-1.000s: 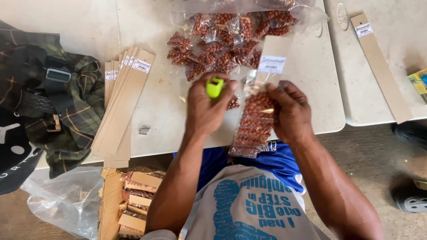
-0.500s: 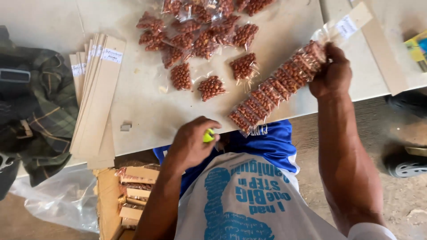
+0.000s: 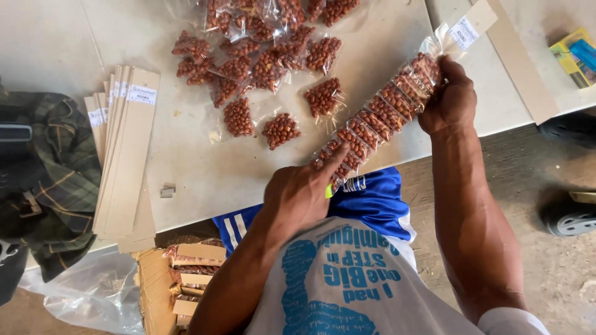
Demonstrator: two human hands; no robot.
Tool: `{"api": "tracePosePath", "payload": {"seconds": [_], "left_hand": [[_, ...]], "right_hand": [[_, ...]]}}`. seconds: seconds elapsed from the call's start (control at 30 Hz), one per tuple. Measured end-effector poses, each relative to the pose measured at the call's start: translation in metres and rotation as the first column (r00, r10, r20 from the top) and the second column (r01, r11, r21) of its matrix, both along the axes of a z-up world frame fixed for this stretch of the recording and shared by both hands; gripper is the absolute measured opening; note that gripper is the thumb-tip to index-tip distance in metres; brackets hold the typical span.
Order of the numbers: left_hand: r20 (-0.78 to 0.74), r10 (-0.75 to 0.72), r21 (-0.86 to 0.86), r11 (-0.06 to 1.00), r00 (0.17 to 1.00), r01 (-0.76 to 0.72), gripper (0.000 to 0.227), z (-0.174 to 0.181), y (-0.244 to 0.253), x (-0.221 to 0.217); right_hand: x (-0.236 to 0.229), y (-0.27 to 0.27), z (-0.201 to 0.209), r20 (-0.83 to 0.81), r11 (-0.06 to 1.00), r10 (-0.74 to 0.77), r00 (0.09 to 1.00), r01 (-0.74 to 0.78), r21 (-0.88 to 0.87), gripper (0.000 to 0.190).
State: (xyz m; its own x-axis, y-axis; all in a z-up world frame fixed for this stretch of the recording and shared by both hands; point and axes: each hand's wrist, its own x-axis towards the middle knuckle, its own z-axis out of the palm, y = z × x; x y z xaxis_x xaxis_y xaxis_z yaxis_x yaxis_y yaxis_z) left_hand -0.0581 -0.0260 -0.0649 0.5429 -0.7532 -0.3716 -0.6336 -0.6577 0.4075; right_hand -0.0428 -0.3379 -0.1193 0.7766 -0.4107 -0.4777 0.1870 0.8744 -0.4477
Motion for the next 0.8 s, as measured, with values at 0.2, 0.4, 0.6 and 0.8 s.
{"api": "tracePosePath", "payload": {"seconds": [0.2, 0.4, 0.6, 0.8], "left_hand": [[-0.007, -0.076, 0.056, 0.995, 0.997, 0.077, 0.088, 0.028, -0.025, 0.018], [0.058, -0.080, -0.030, 0.996, 0.995, 0.081, 0.092, 0.009, -0.061, 0.021], [-0.013, -0.128, 0.095, 0.987, 0.992, 0.129, 0.095, 0.032, -0.076, 0.032], [0.102, -0.161, -0.002, 0.987, 0.982, 0.162, 0.084, 0.045, -0.084, 0.033]], "right_hand": [[0.001, 0.001, 0.002, -0.046, 0.995, -0.099, 0.994, 0.099, -0.019, 0.016], [0.003, 0.005, 0.006, -0.120, 0.988, -0.155, 0.981, 0.153, -0.024, 0.011], [0.000, 0.006, 0.011, -0.105, 0.983, -0.175, 0.979, 0.179, 0.032, 0.008], [0.000, 0.006, 0.015, -0.117, 0.987, -0.149, 0.982, 0.155, 0.043, 0.008]]}}
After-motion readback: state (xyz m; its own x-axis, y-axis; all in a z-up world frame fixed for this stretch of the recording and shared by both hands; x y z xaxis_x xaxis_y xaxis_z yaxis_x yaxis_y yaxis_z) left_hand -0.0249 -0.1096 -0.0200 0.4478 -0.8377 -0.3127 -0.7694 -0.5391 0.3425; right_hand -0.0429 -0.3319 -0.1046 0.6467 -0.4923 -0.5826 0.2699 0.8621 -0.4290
